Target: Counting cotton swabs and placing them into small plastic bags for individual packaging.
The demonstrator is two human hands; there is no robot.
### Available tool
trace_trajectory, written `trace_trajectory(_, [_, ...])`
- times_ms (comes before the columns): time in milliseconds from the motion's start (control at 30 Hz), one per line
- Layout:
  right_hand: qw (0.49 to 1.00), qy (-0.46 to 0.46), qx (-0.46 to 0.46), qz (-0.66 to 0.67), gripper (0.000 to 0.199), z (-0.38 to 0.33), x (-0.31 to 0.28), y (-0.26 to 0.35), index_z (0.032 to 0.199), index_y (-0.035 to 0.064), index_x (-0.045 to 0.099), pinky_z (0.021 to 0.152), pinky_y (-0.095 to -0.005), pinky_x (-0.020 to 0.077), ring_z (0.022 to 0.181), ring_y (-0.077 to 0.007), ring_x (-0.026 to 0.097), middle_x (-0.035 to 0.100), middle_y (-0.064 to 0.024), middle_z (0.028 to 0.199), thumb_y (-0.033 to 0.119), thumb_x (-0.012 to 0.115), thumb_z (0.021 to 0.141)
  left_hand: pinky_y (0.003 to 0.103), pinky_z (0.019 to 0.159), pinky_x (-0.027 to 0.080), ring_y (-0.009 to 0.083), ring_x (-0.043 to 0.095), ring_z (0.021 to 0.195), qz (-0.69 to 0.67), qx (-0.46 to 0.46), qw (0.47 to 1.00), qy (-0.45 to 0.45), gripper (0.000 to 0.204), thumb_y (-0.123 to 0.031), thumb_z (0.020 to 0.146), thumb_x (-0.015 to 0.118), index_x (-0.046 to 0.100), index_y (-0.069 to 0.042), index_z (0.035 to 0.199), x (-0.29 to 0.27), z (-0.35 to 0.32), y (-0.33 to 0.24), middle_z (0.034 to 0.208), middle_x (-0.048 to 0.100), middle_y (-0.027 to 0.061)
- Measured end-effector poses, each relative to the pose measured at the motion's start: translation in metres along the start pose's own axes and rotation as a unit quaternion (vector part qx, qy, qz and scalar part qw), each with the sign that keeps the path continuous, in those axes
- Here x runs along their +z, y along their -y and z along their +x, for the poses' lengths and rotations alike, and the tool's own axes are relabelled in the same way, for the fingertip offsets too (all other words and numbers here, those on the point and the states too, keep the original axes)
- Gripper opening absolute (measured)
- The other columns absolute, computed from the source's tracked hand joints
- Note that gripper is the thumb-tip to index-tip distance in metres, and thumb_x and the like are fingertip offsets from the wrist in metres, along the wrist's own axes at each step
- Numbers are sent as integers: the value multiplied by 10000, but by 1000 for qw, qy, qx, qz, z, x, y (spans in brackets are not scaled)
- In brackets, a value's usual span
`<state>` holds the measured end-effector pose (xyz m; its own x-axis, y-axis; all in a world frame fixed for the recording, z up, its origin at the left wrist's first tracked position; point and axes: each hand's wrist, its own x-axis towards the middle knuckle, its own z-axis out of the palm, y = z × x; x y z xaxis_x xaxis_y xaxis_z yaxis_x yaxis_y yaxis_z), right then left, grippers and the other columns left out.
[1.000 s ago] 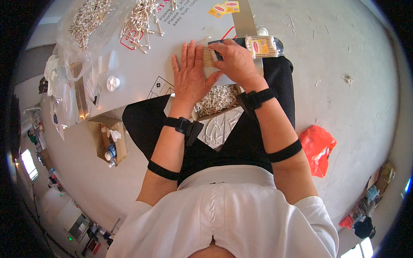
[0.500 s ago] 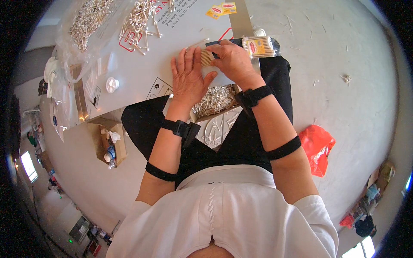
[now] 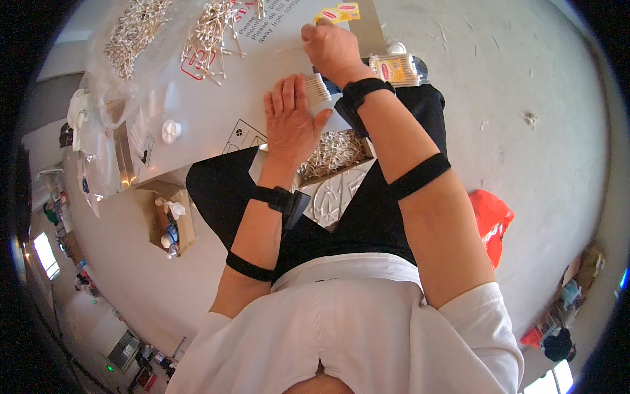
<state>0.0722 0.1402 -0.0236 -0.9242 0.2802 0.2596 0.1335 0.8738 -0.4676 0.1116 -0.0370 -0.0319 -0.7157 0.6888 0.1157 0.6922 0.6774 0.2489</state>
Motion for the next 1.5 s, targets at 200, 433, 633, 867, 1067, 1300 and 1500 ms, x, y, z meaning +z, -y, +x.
trace_trajectory(200, [978,124,-76,149,519,-41,-42,-6,1139,122,680,816,-377,507,913,-304,608,582,-103,953,72,801,637,542,1171,121,329,223,1429,-11,-6,1000,8,844,-532,896,551,287,18,1480,-6,-1,4,1506,314,153])
trace_trajectory(433, [988,86,-33,122,497,-69,-38,-3,1159,105,678,866,-365,501,1006,-277,597,590,-93,1027,107,789,675,536,1176,121,326,175,1470,-22,12,1000,-3,816,-468,892,597,300,20,1475,-7,2,3,1559,254,176])
trace_trajectory(633, [992,89,-48,81,460,-71,-40,-3,1156,121,682,904,-398,477,1041,-295,582,597,-85,1090,172,787,711,523,1181,121,316,173,1474,-28,13,999,11,783,-424,906,591,288,10,1484,-7,2,3,1575,227,176])
trace_trajectory(867, [990,26,25,-139,860,-112,-70,-56,1540,128,197,1176,-545,96,1482,-289,161,212,-109,1592,578,554,899,512,1188,112,313,157,1480,-20,3,1000,23,787,-419,919,577,246,-10,1504,-11,3,0,1586,203,170])
trace_trajectory(1067, [991,51,7,-120,915,-123,-64,-71,1533,120,222,1181,-552,75,1475,-286,192,251,-100,1580,682,500,866,505,1190,116,319,151,1481,-33,6,999,31,798,-421,924,574,220,-15,1513,-5,15,-18,1589,191,179])
trace_trajectory(1300, [995,65,2,-74,894,-123,-65,-77,1526,105,240,1179,-548,82,1471,-295,202,275,-116,1567,686,458,883,511,1183,133,322,170,1478,-55,34,998,2,798,-475,935,536,230,-10,1507,12,34,-51,1584,203,186])
trace_trajectory(1500, [996,60,-3,-64,863,-123,-66,-77,1518,93,259,1181,-534,87,1467,-302,211,286,-127,1561,676,424,904,517,1177,142,319,183,1475,-57,51,997,1,778,-483,939,524,260,-9,1495,17,41,-63,1575,228,187])
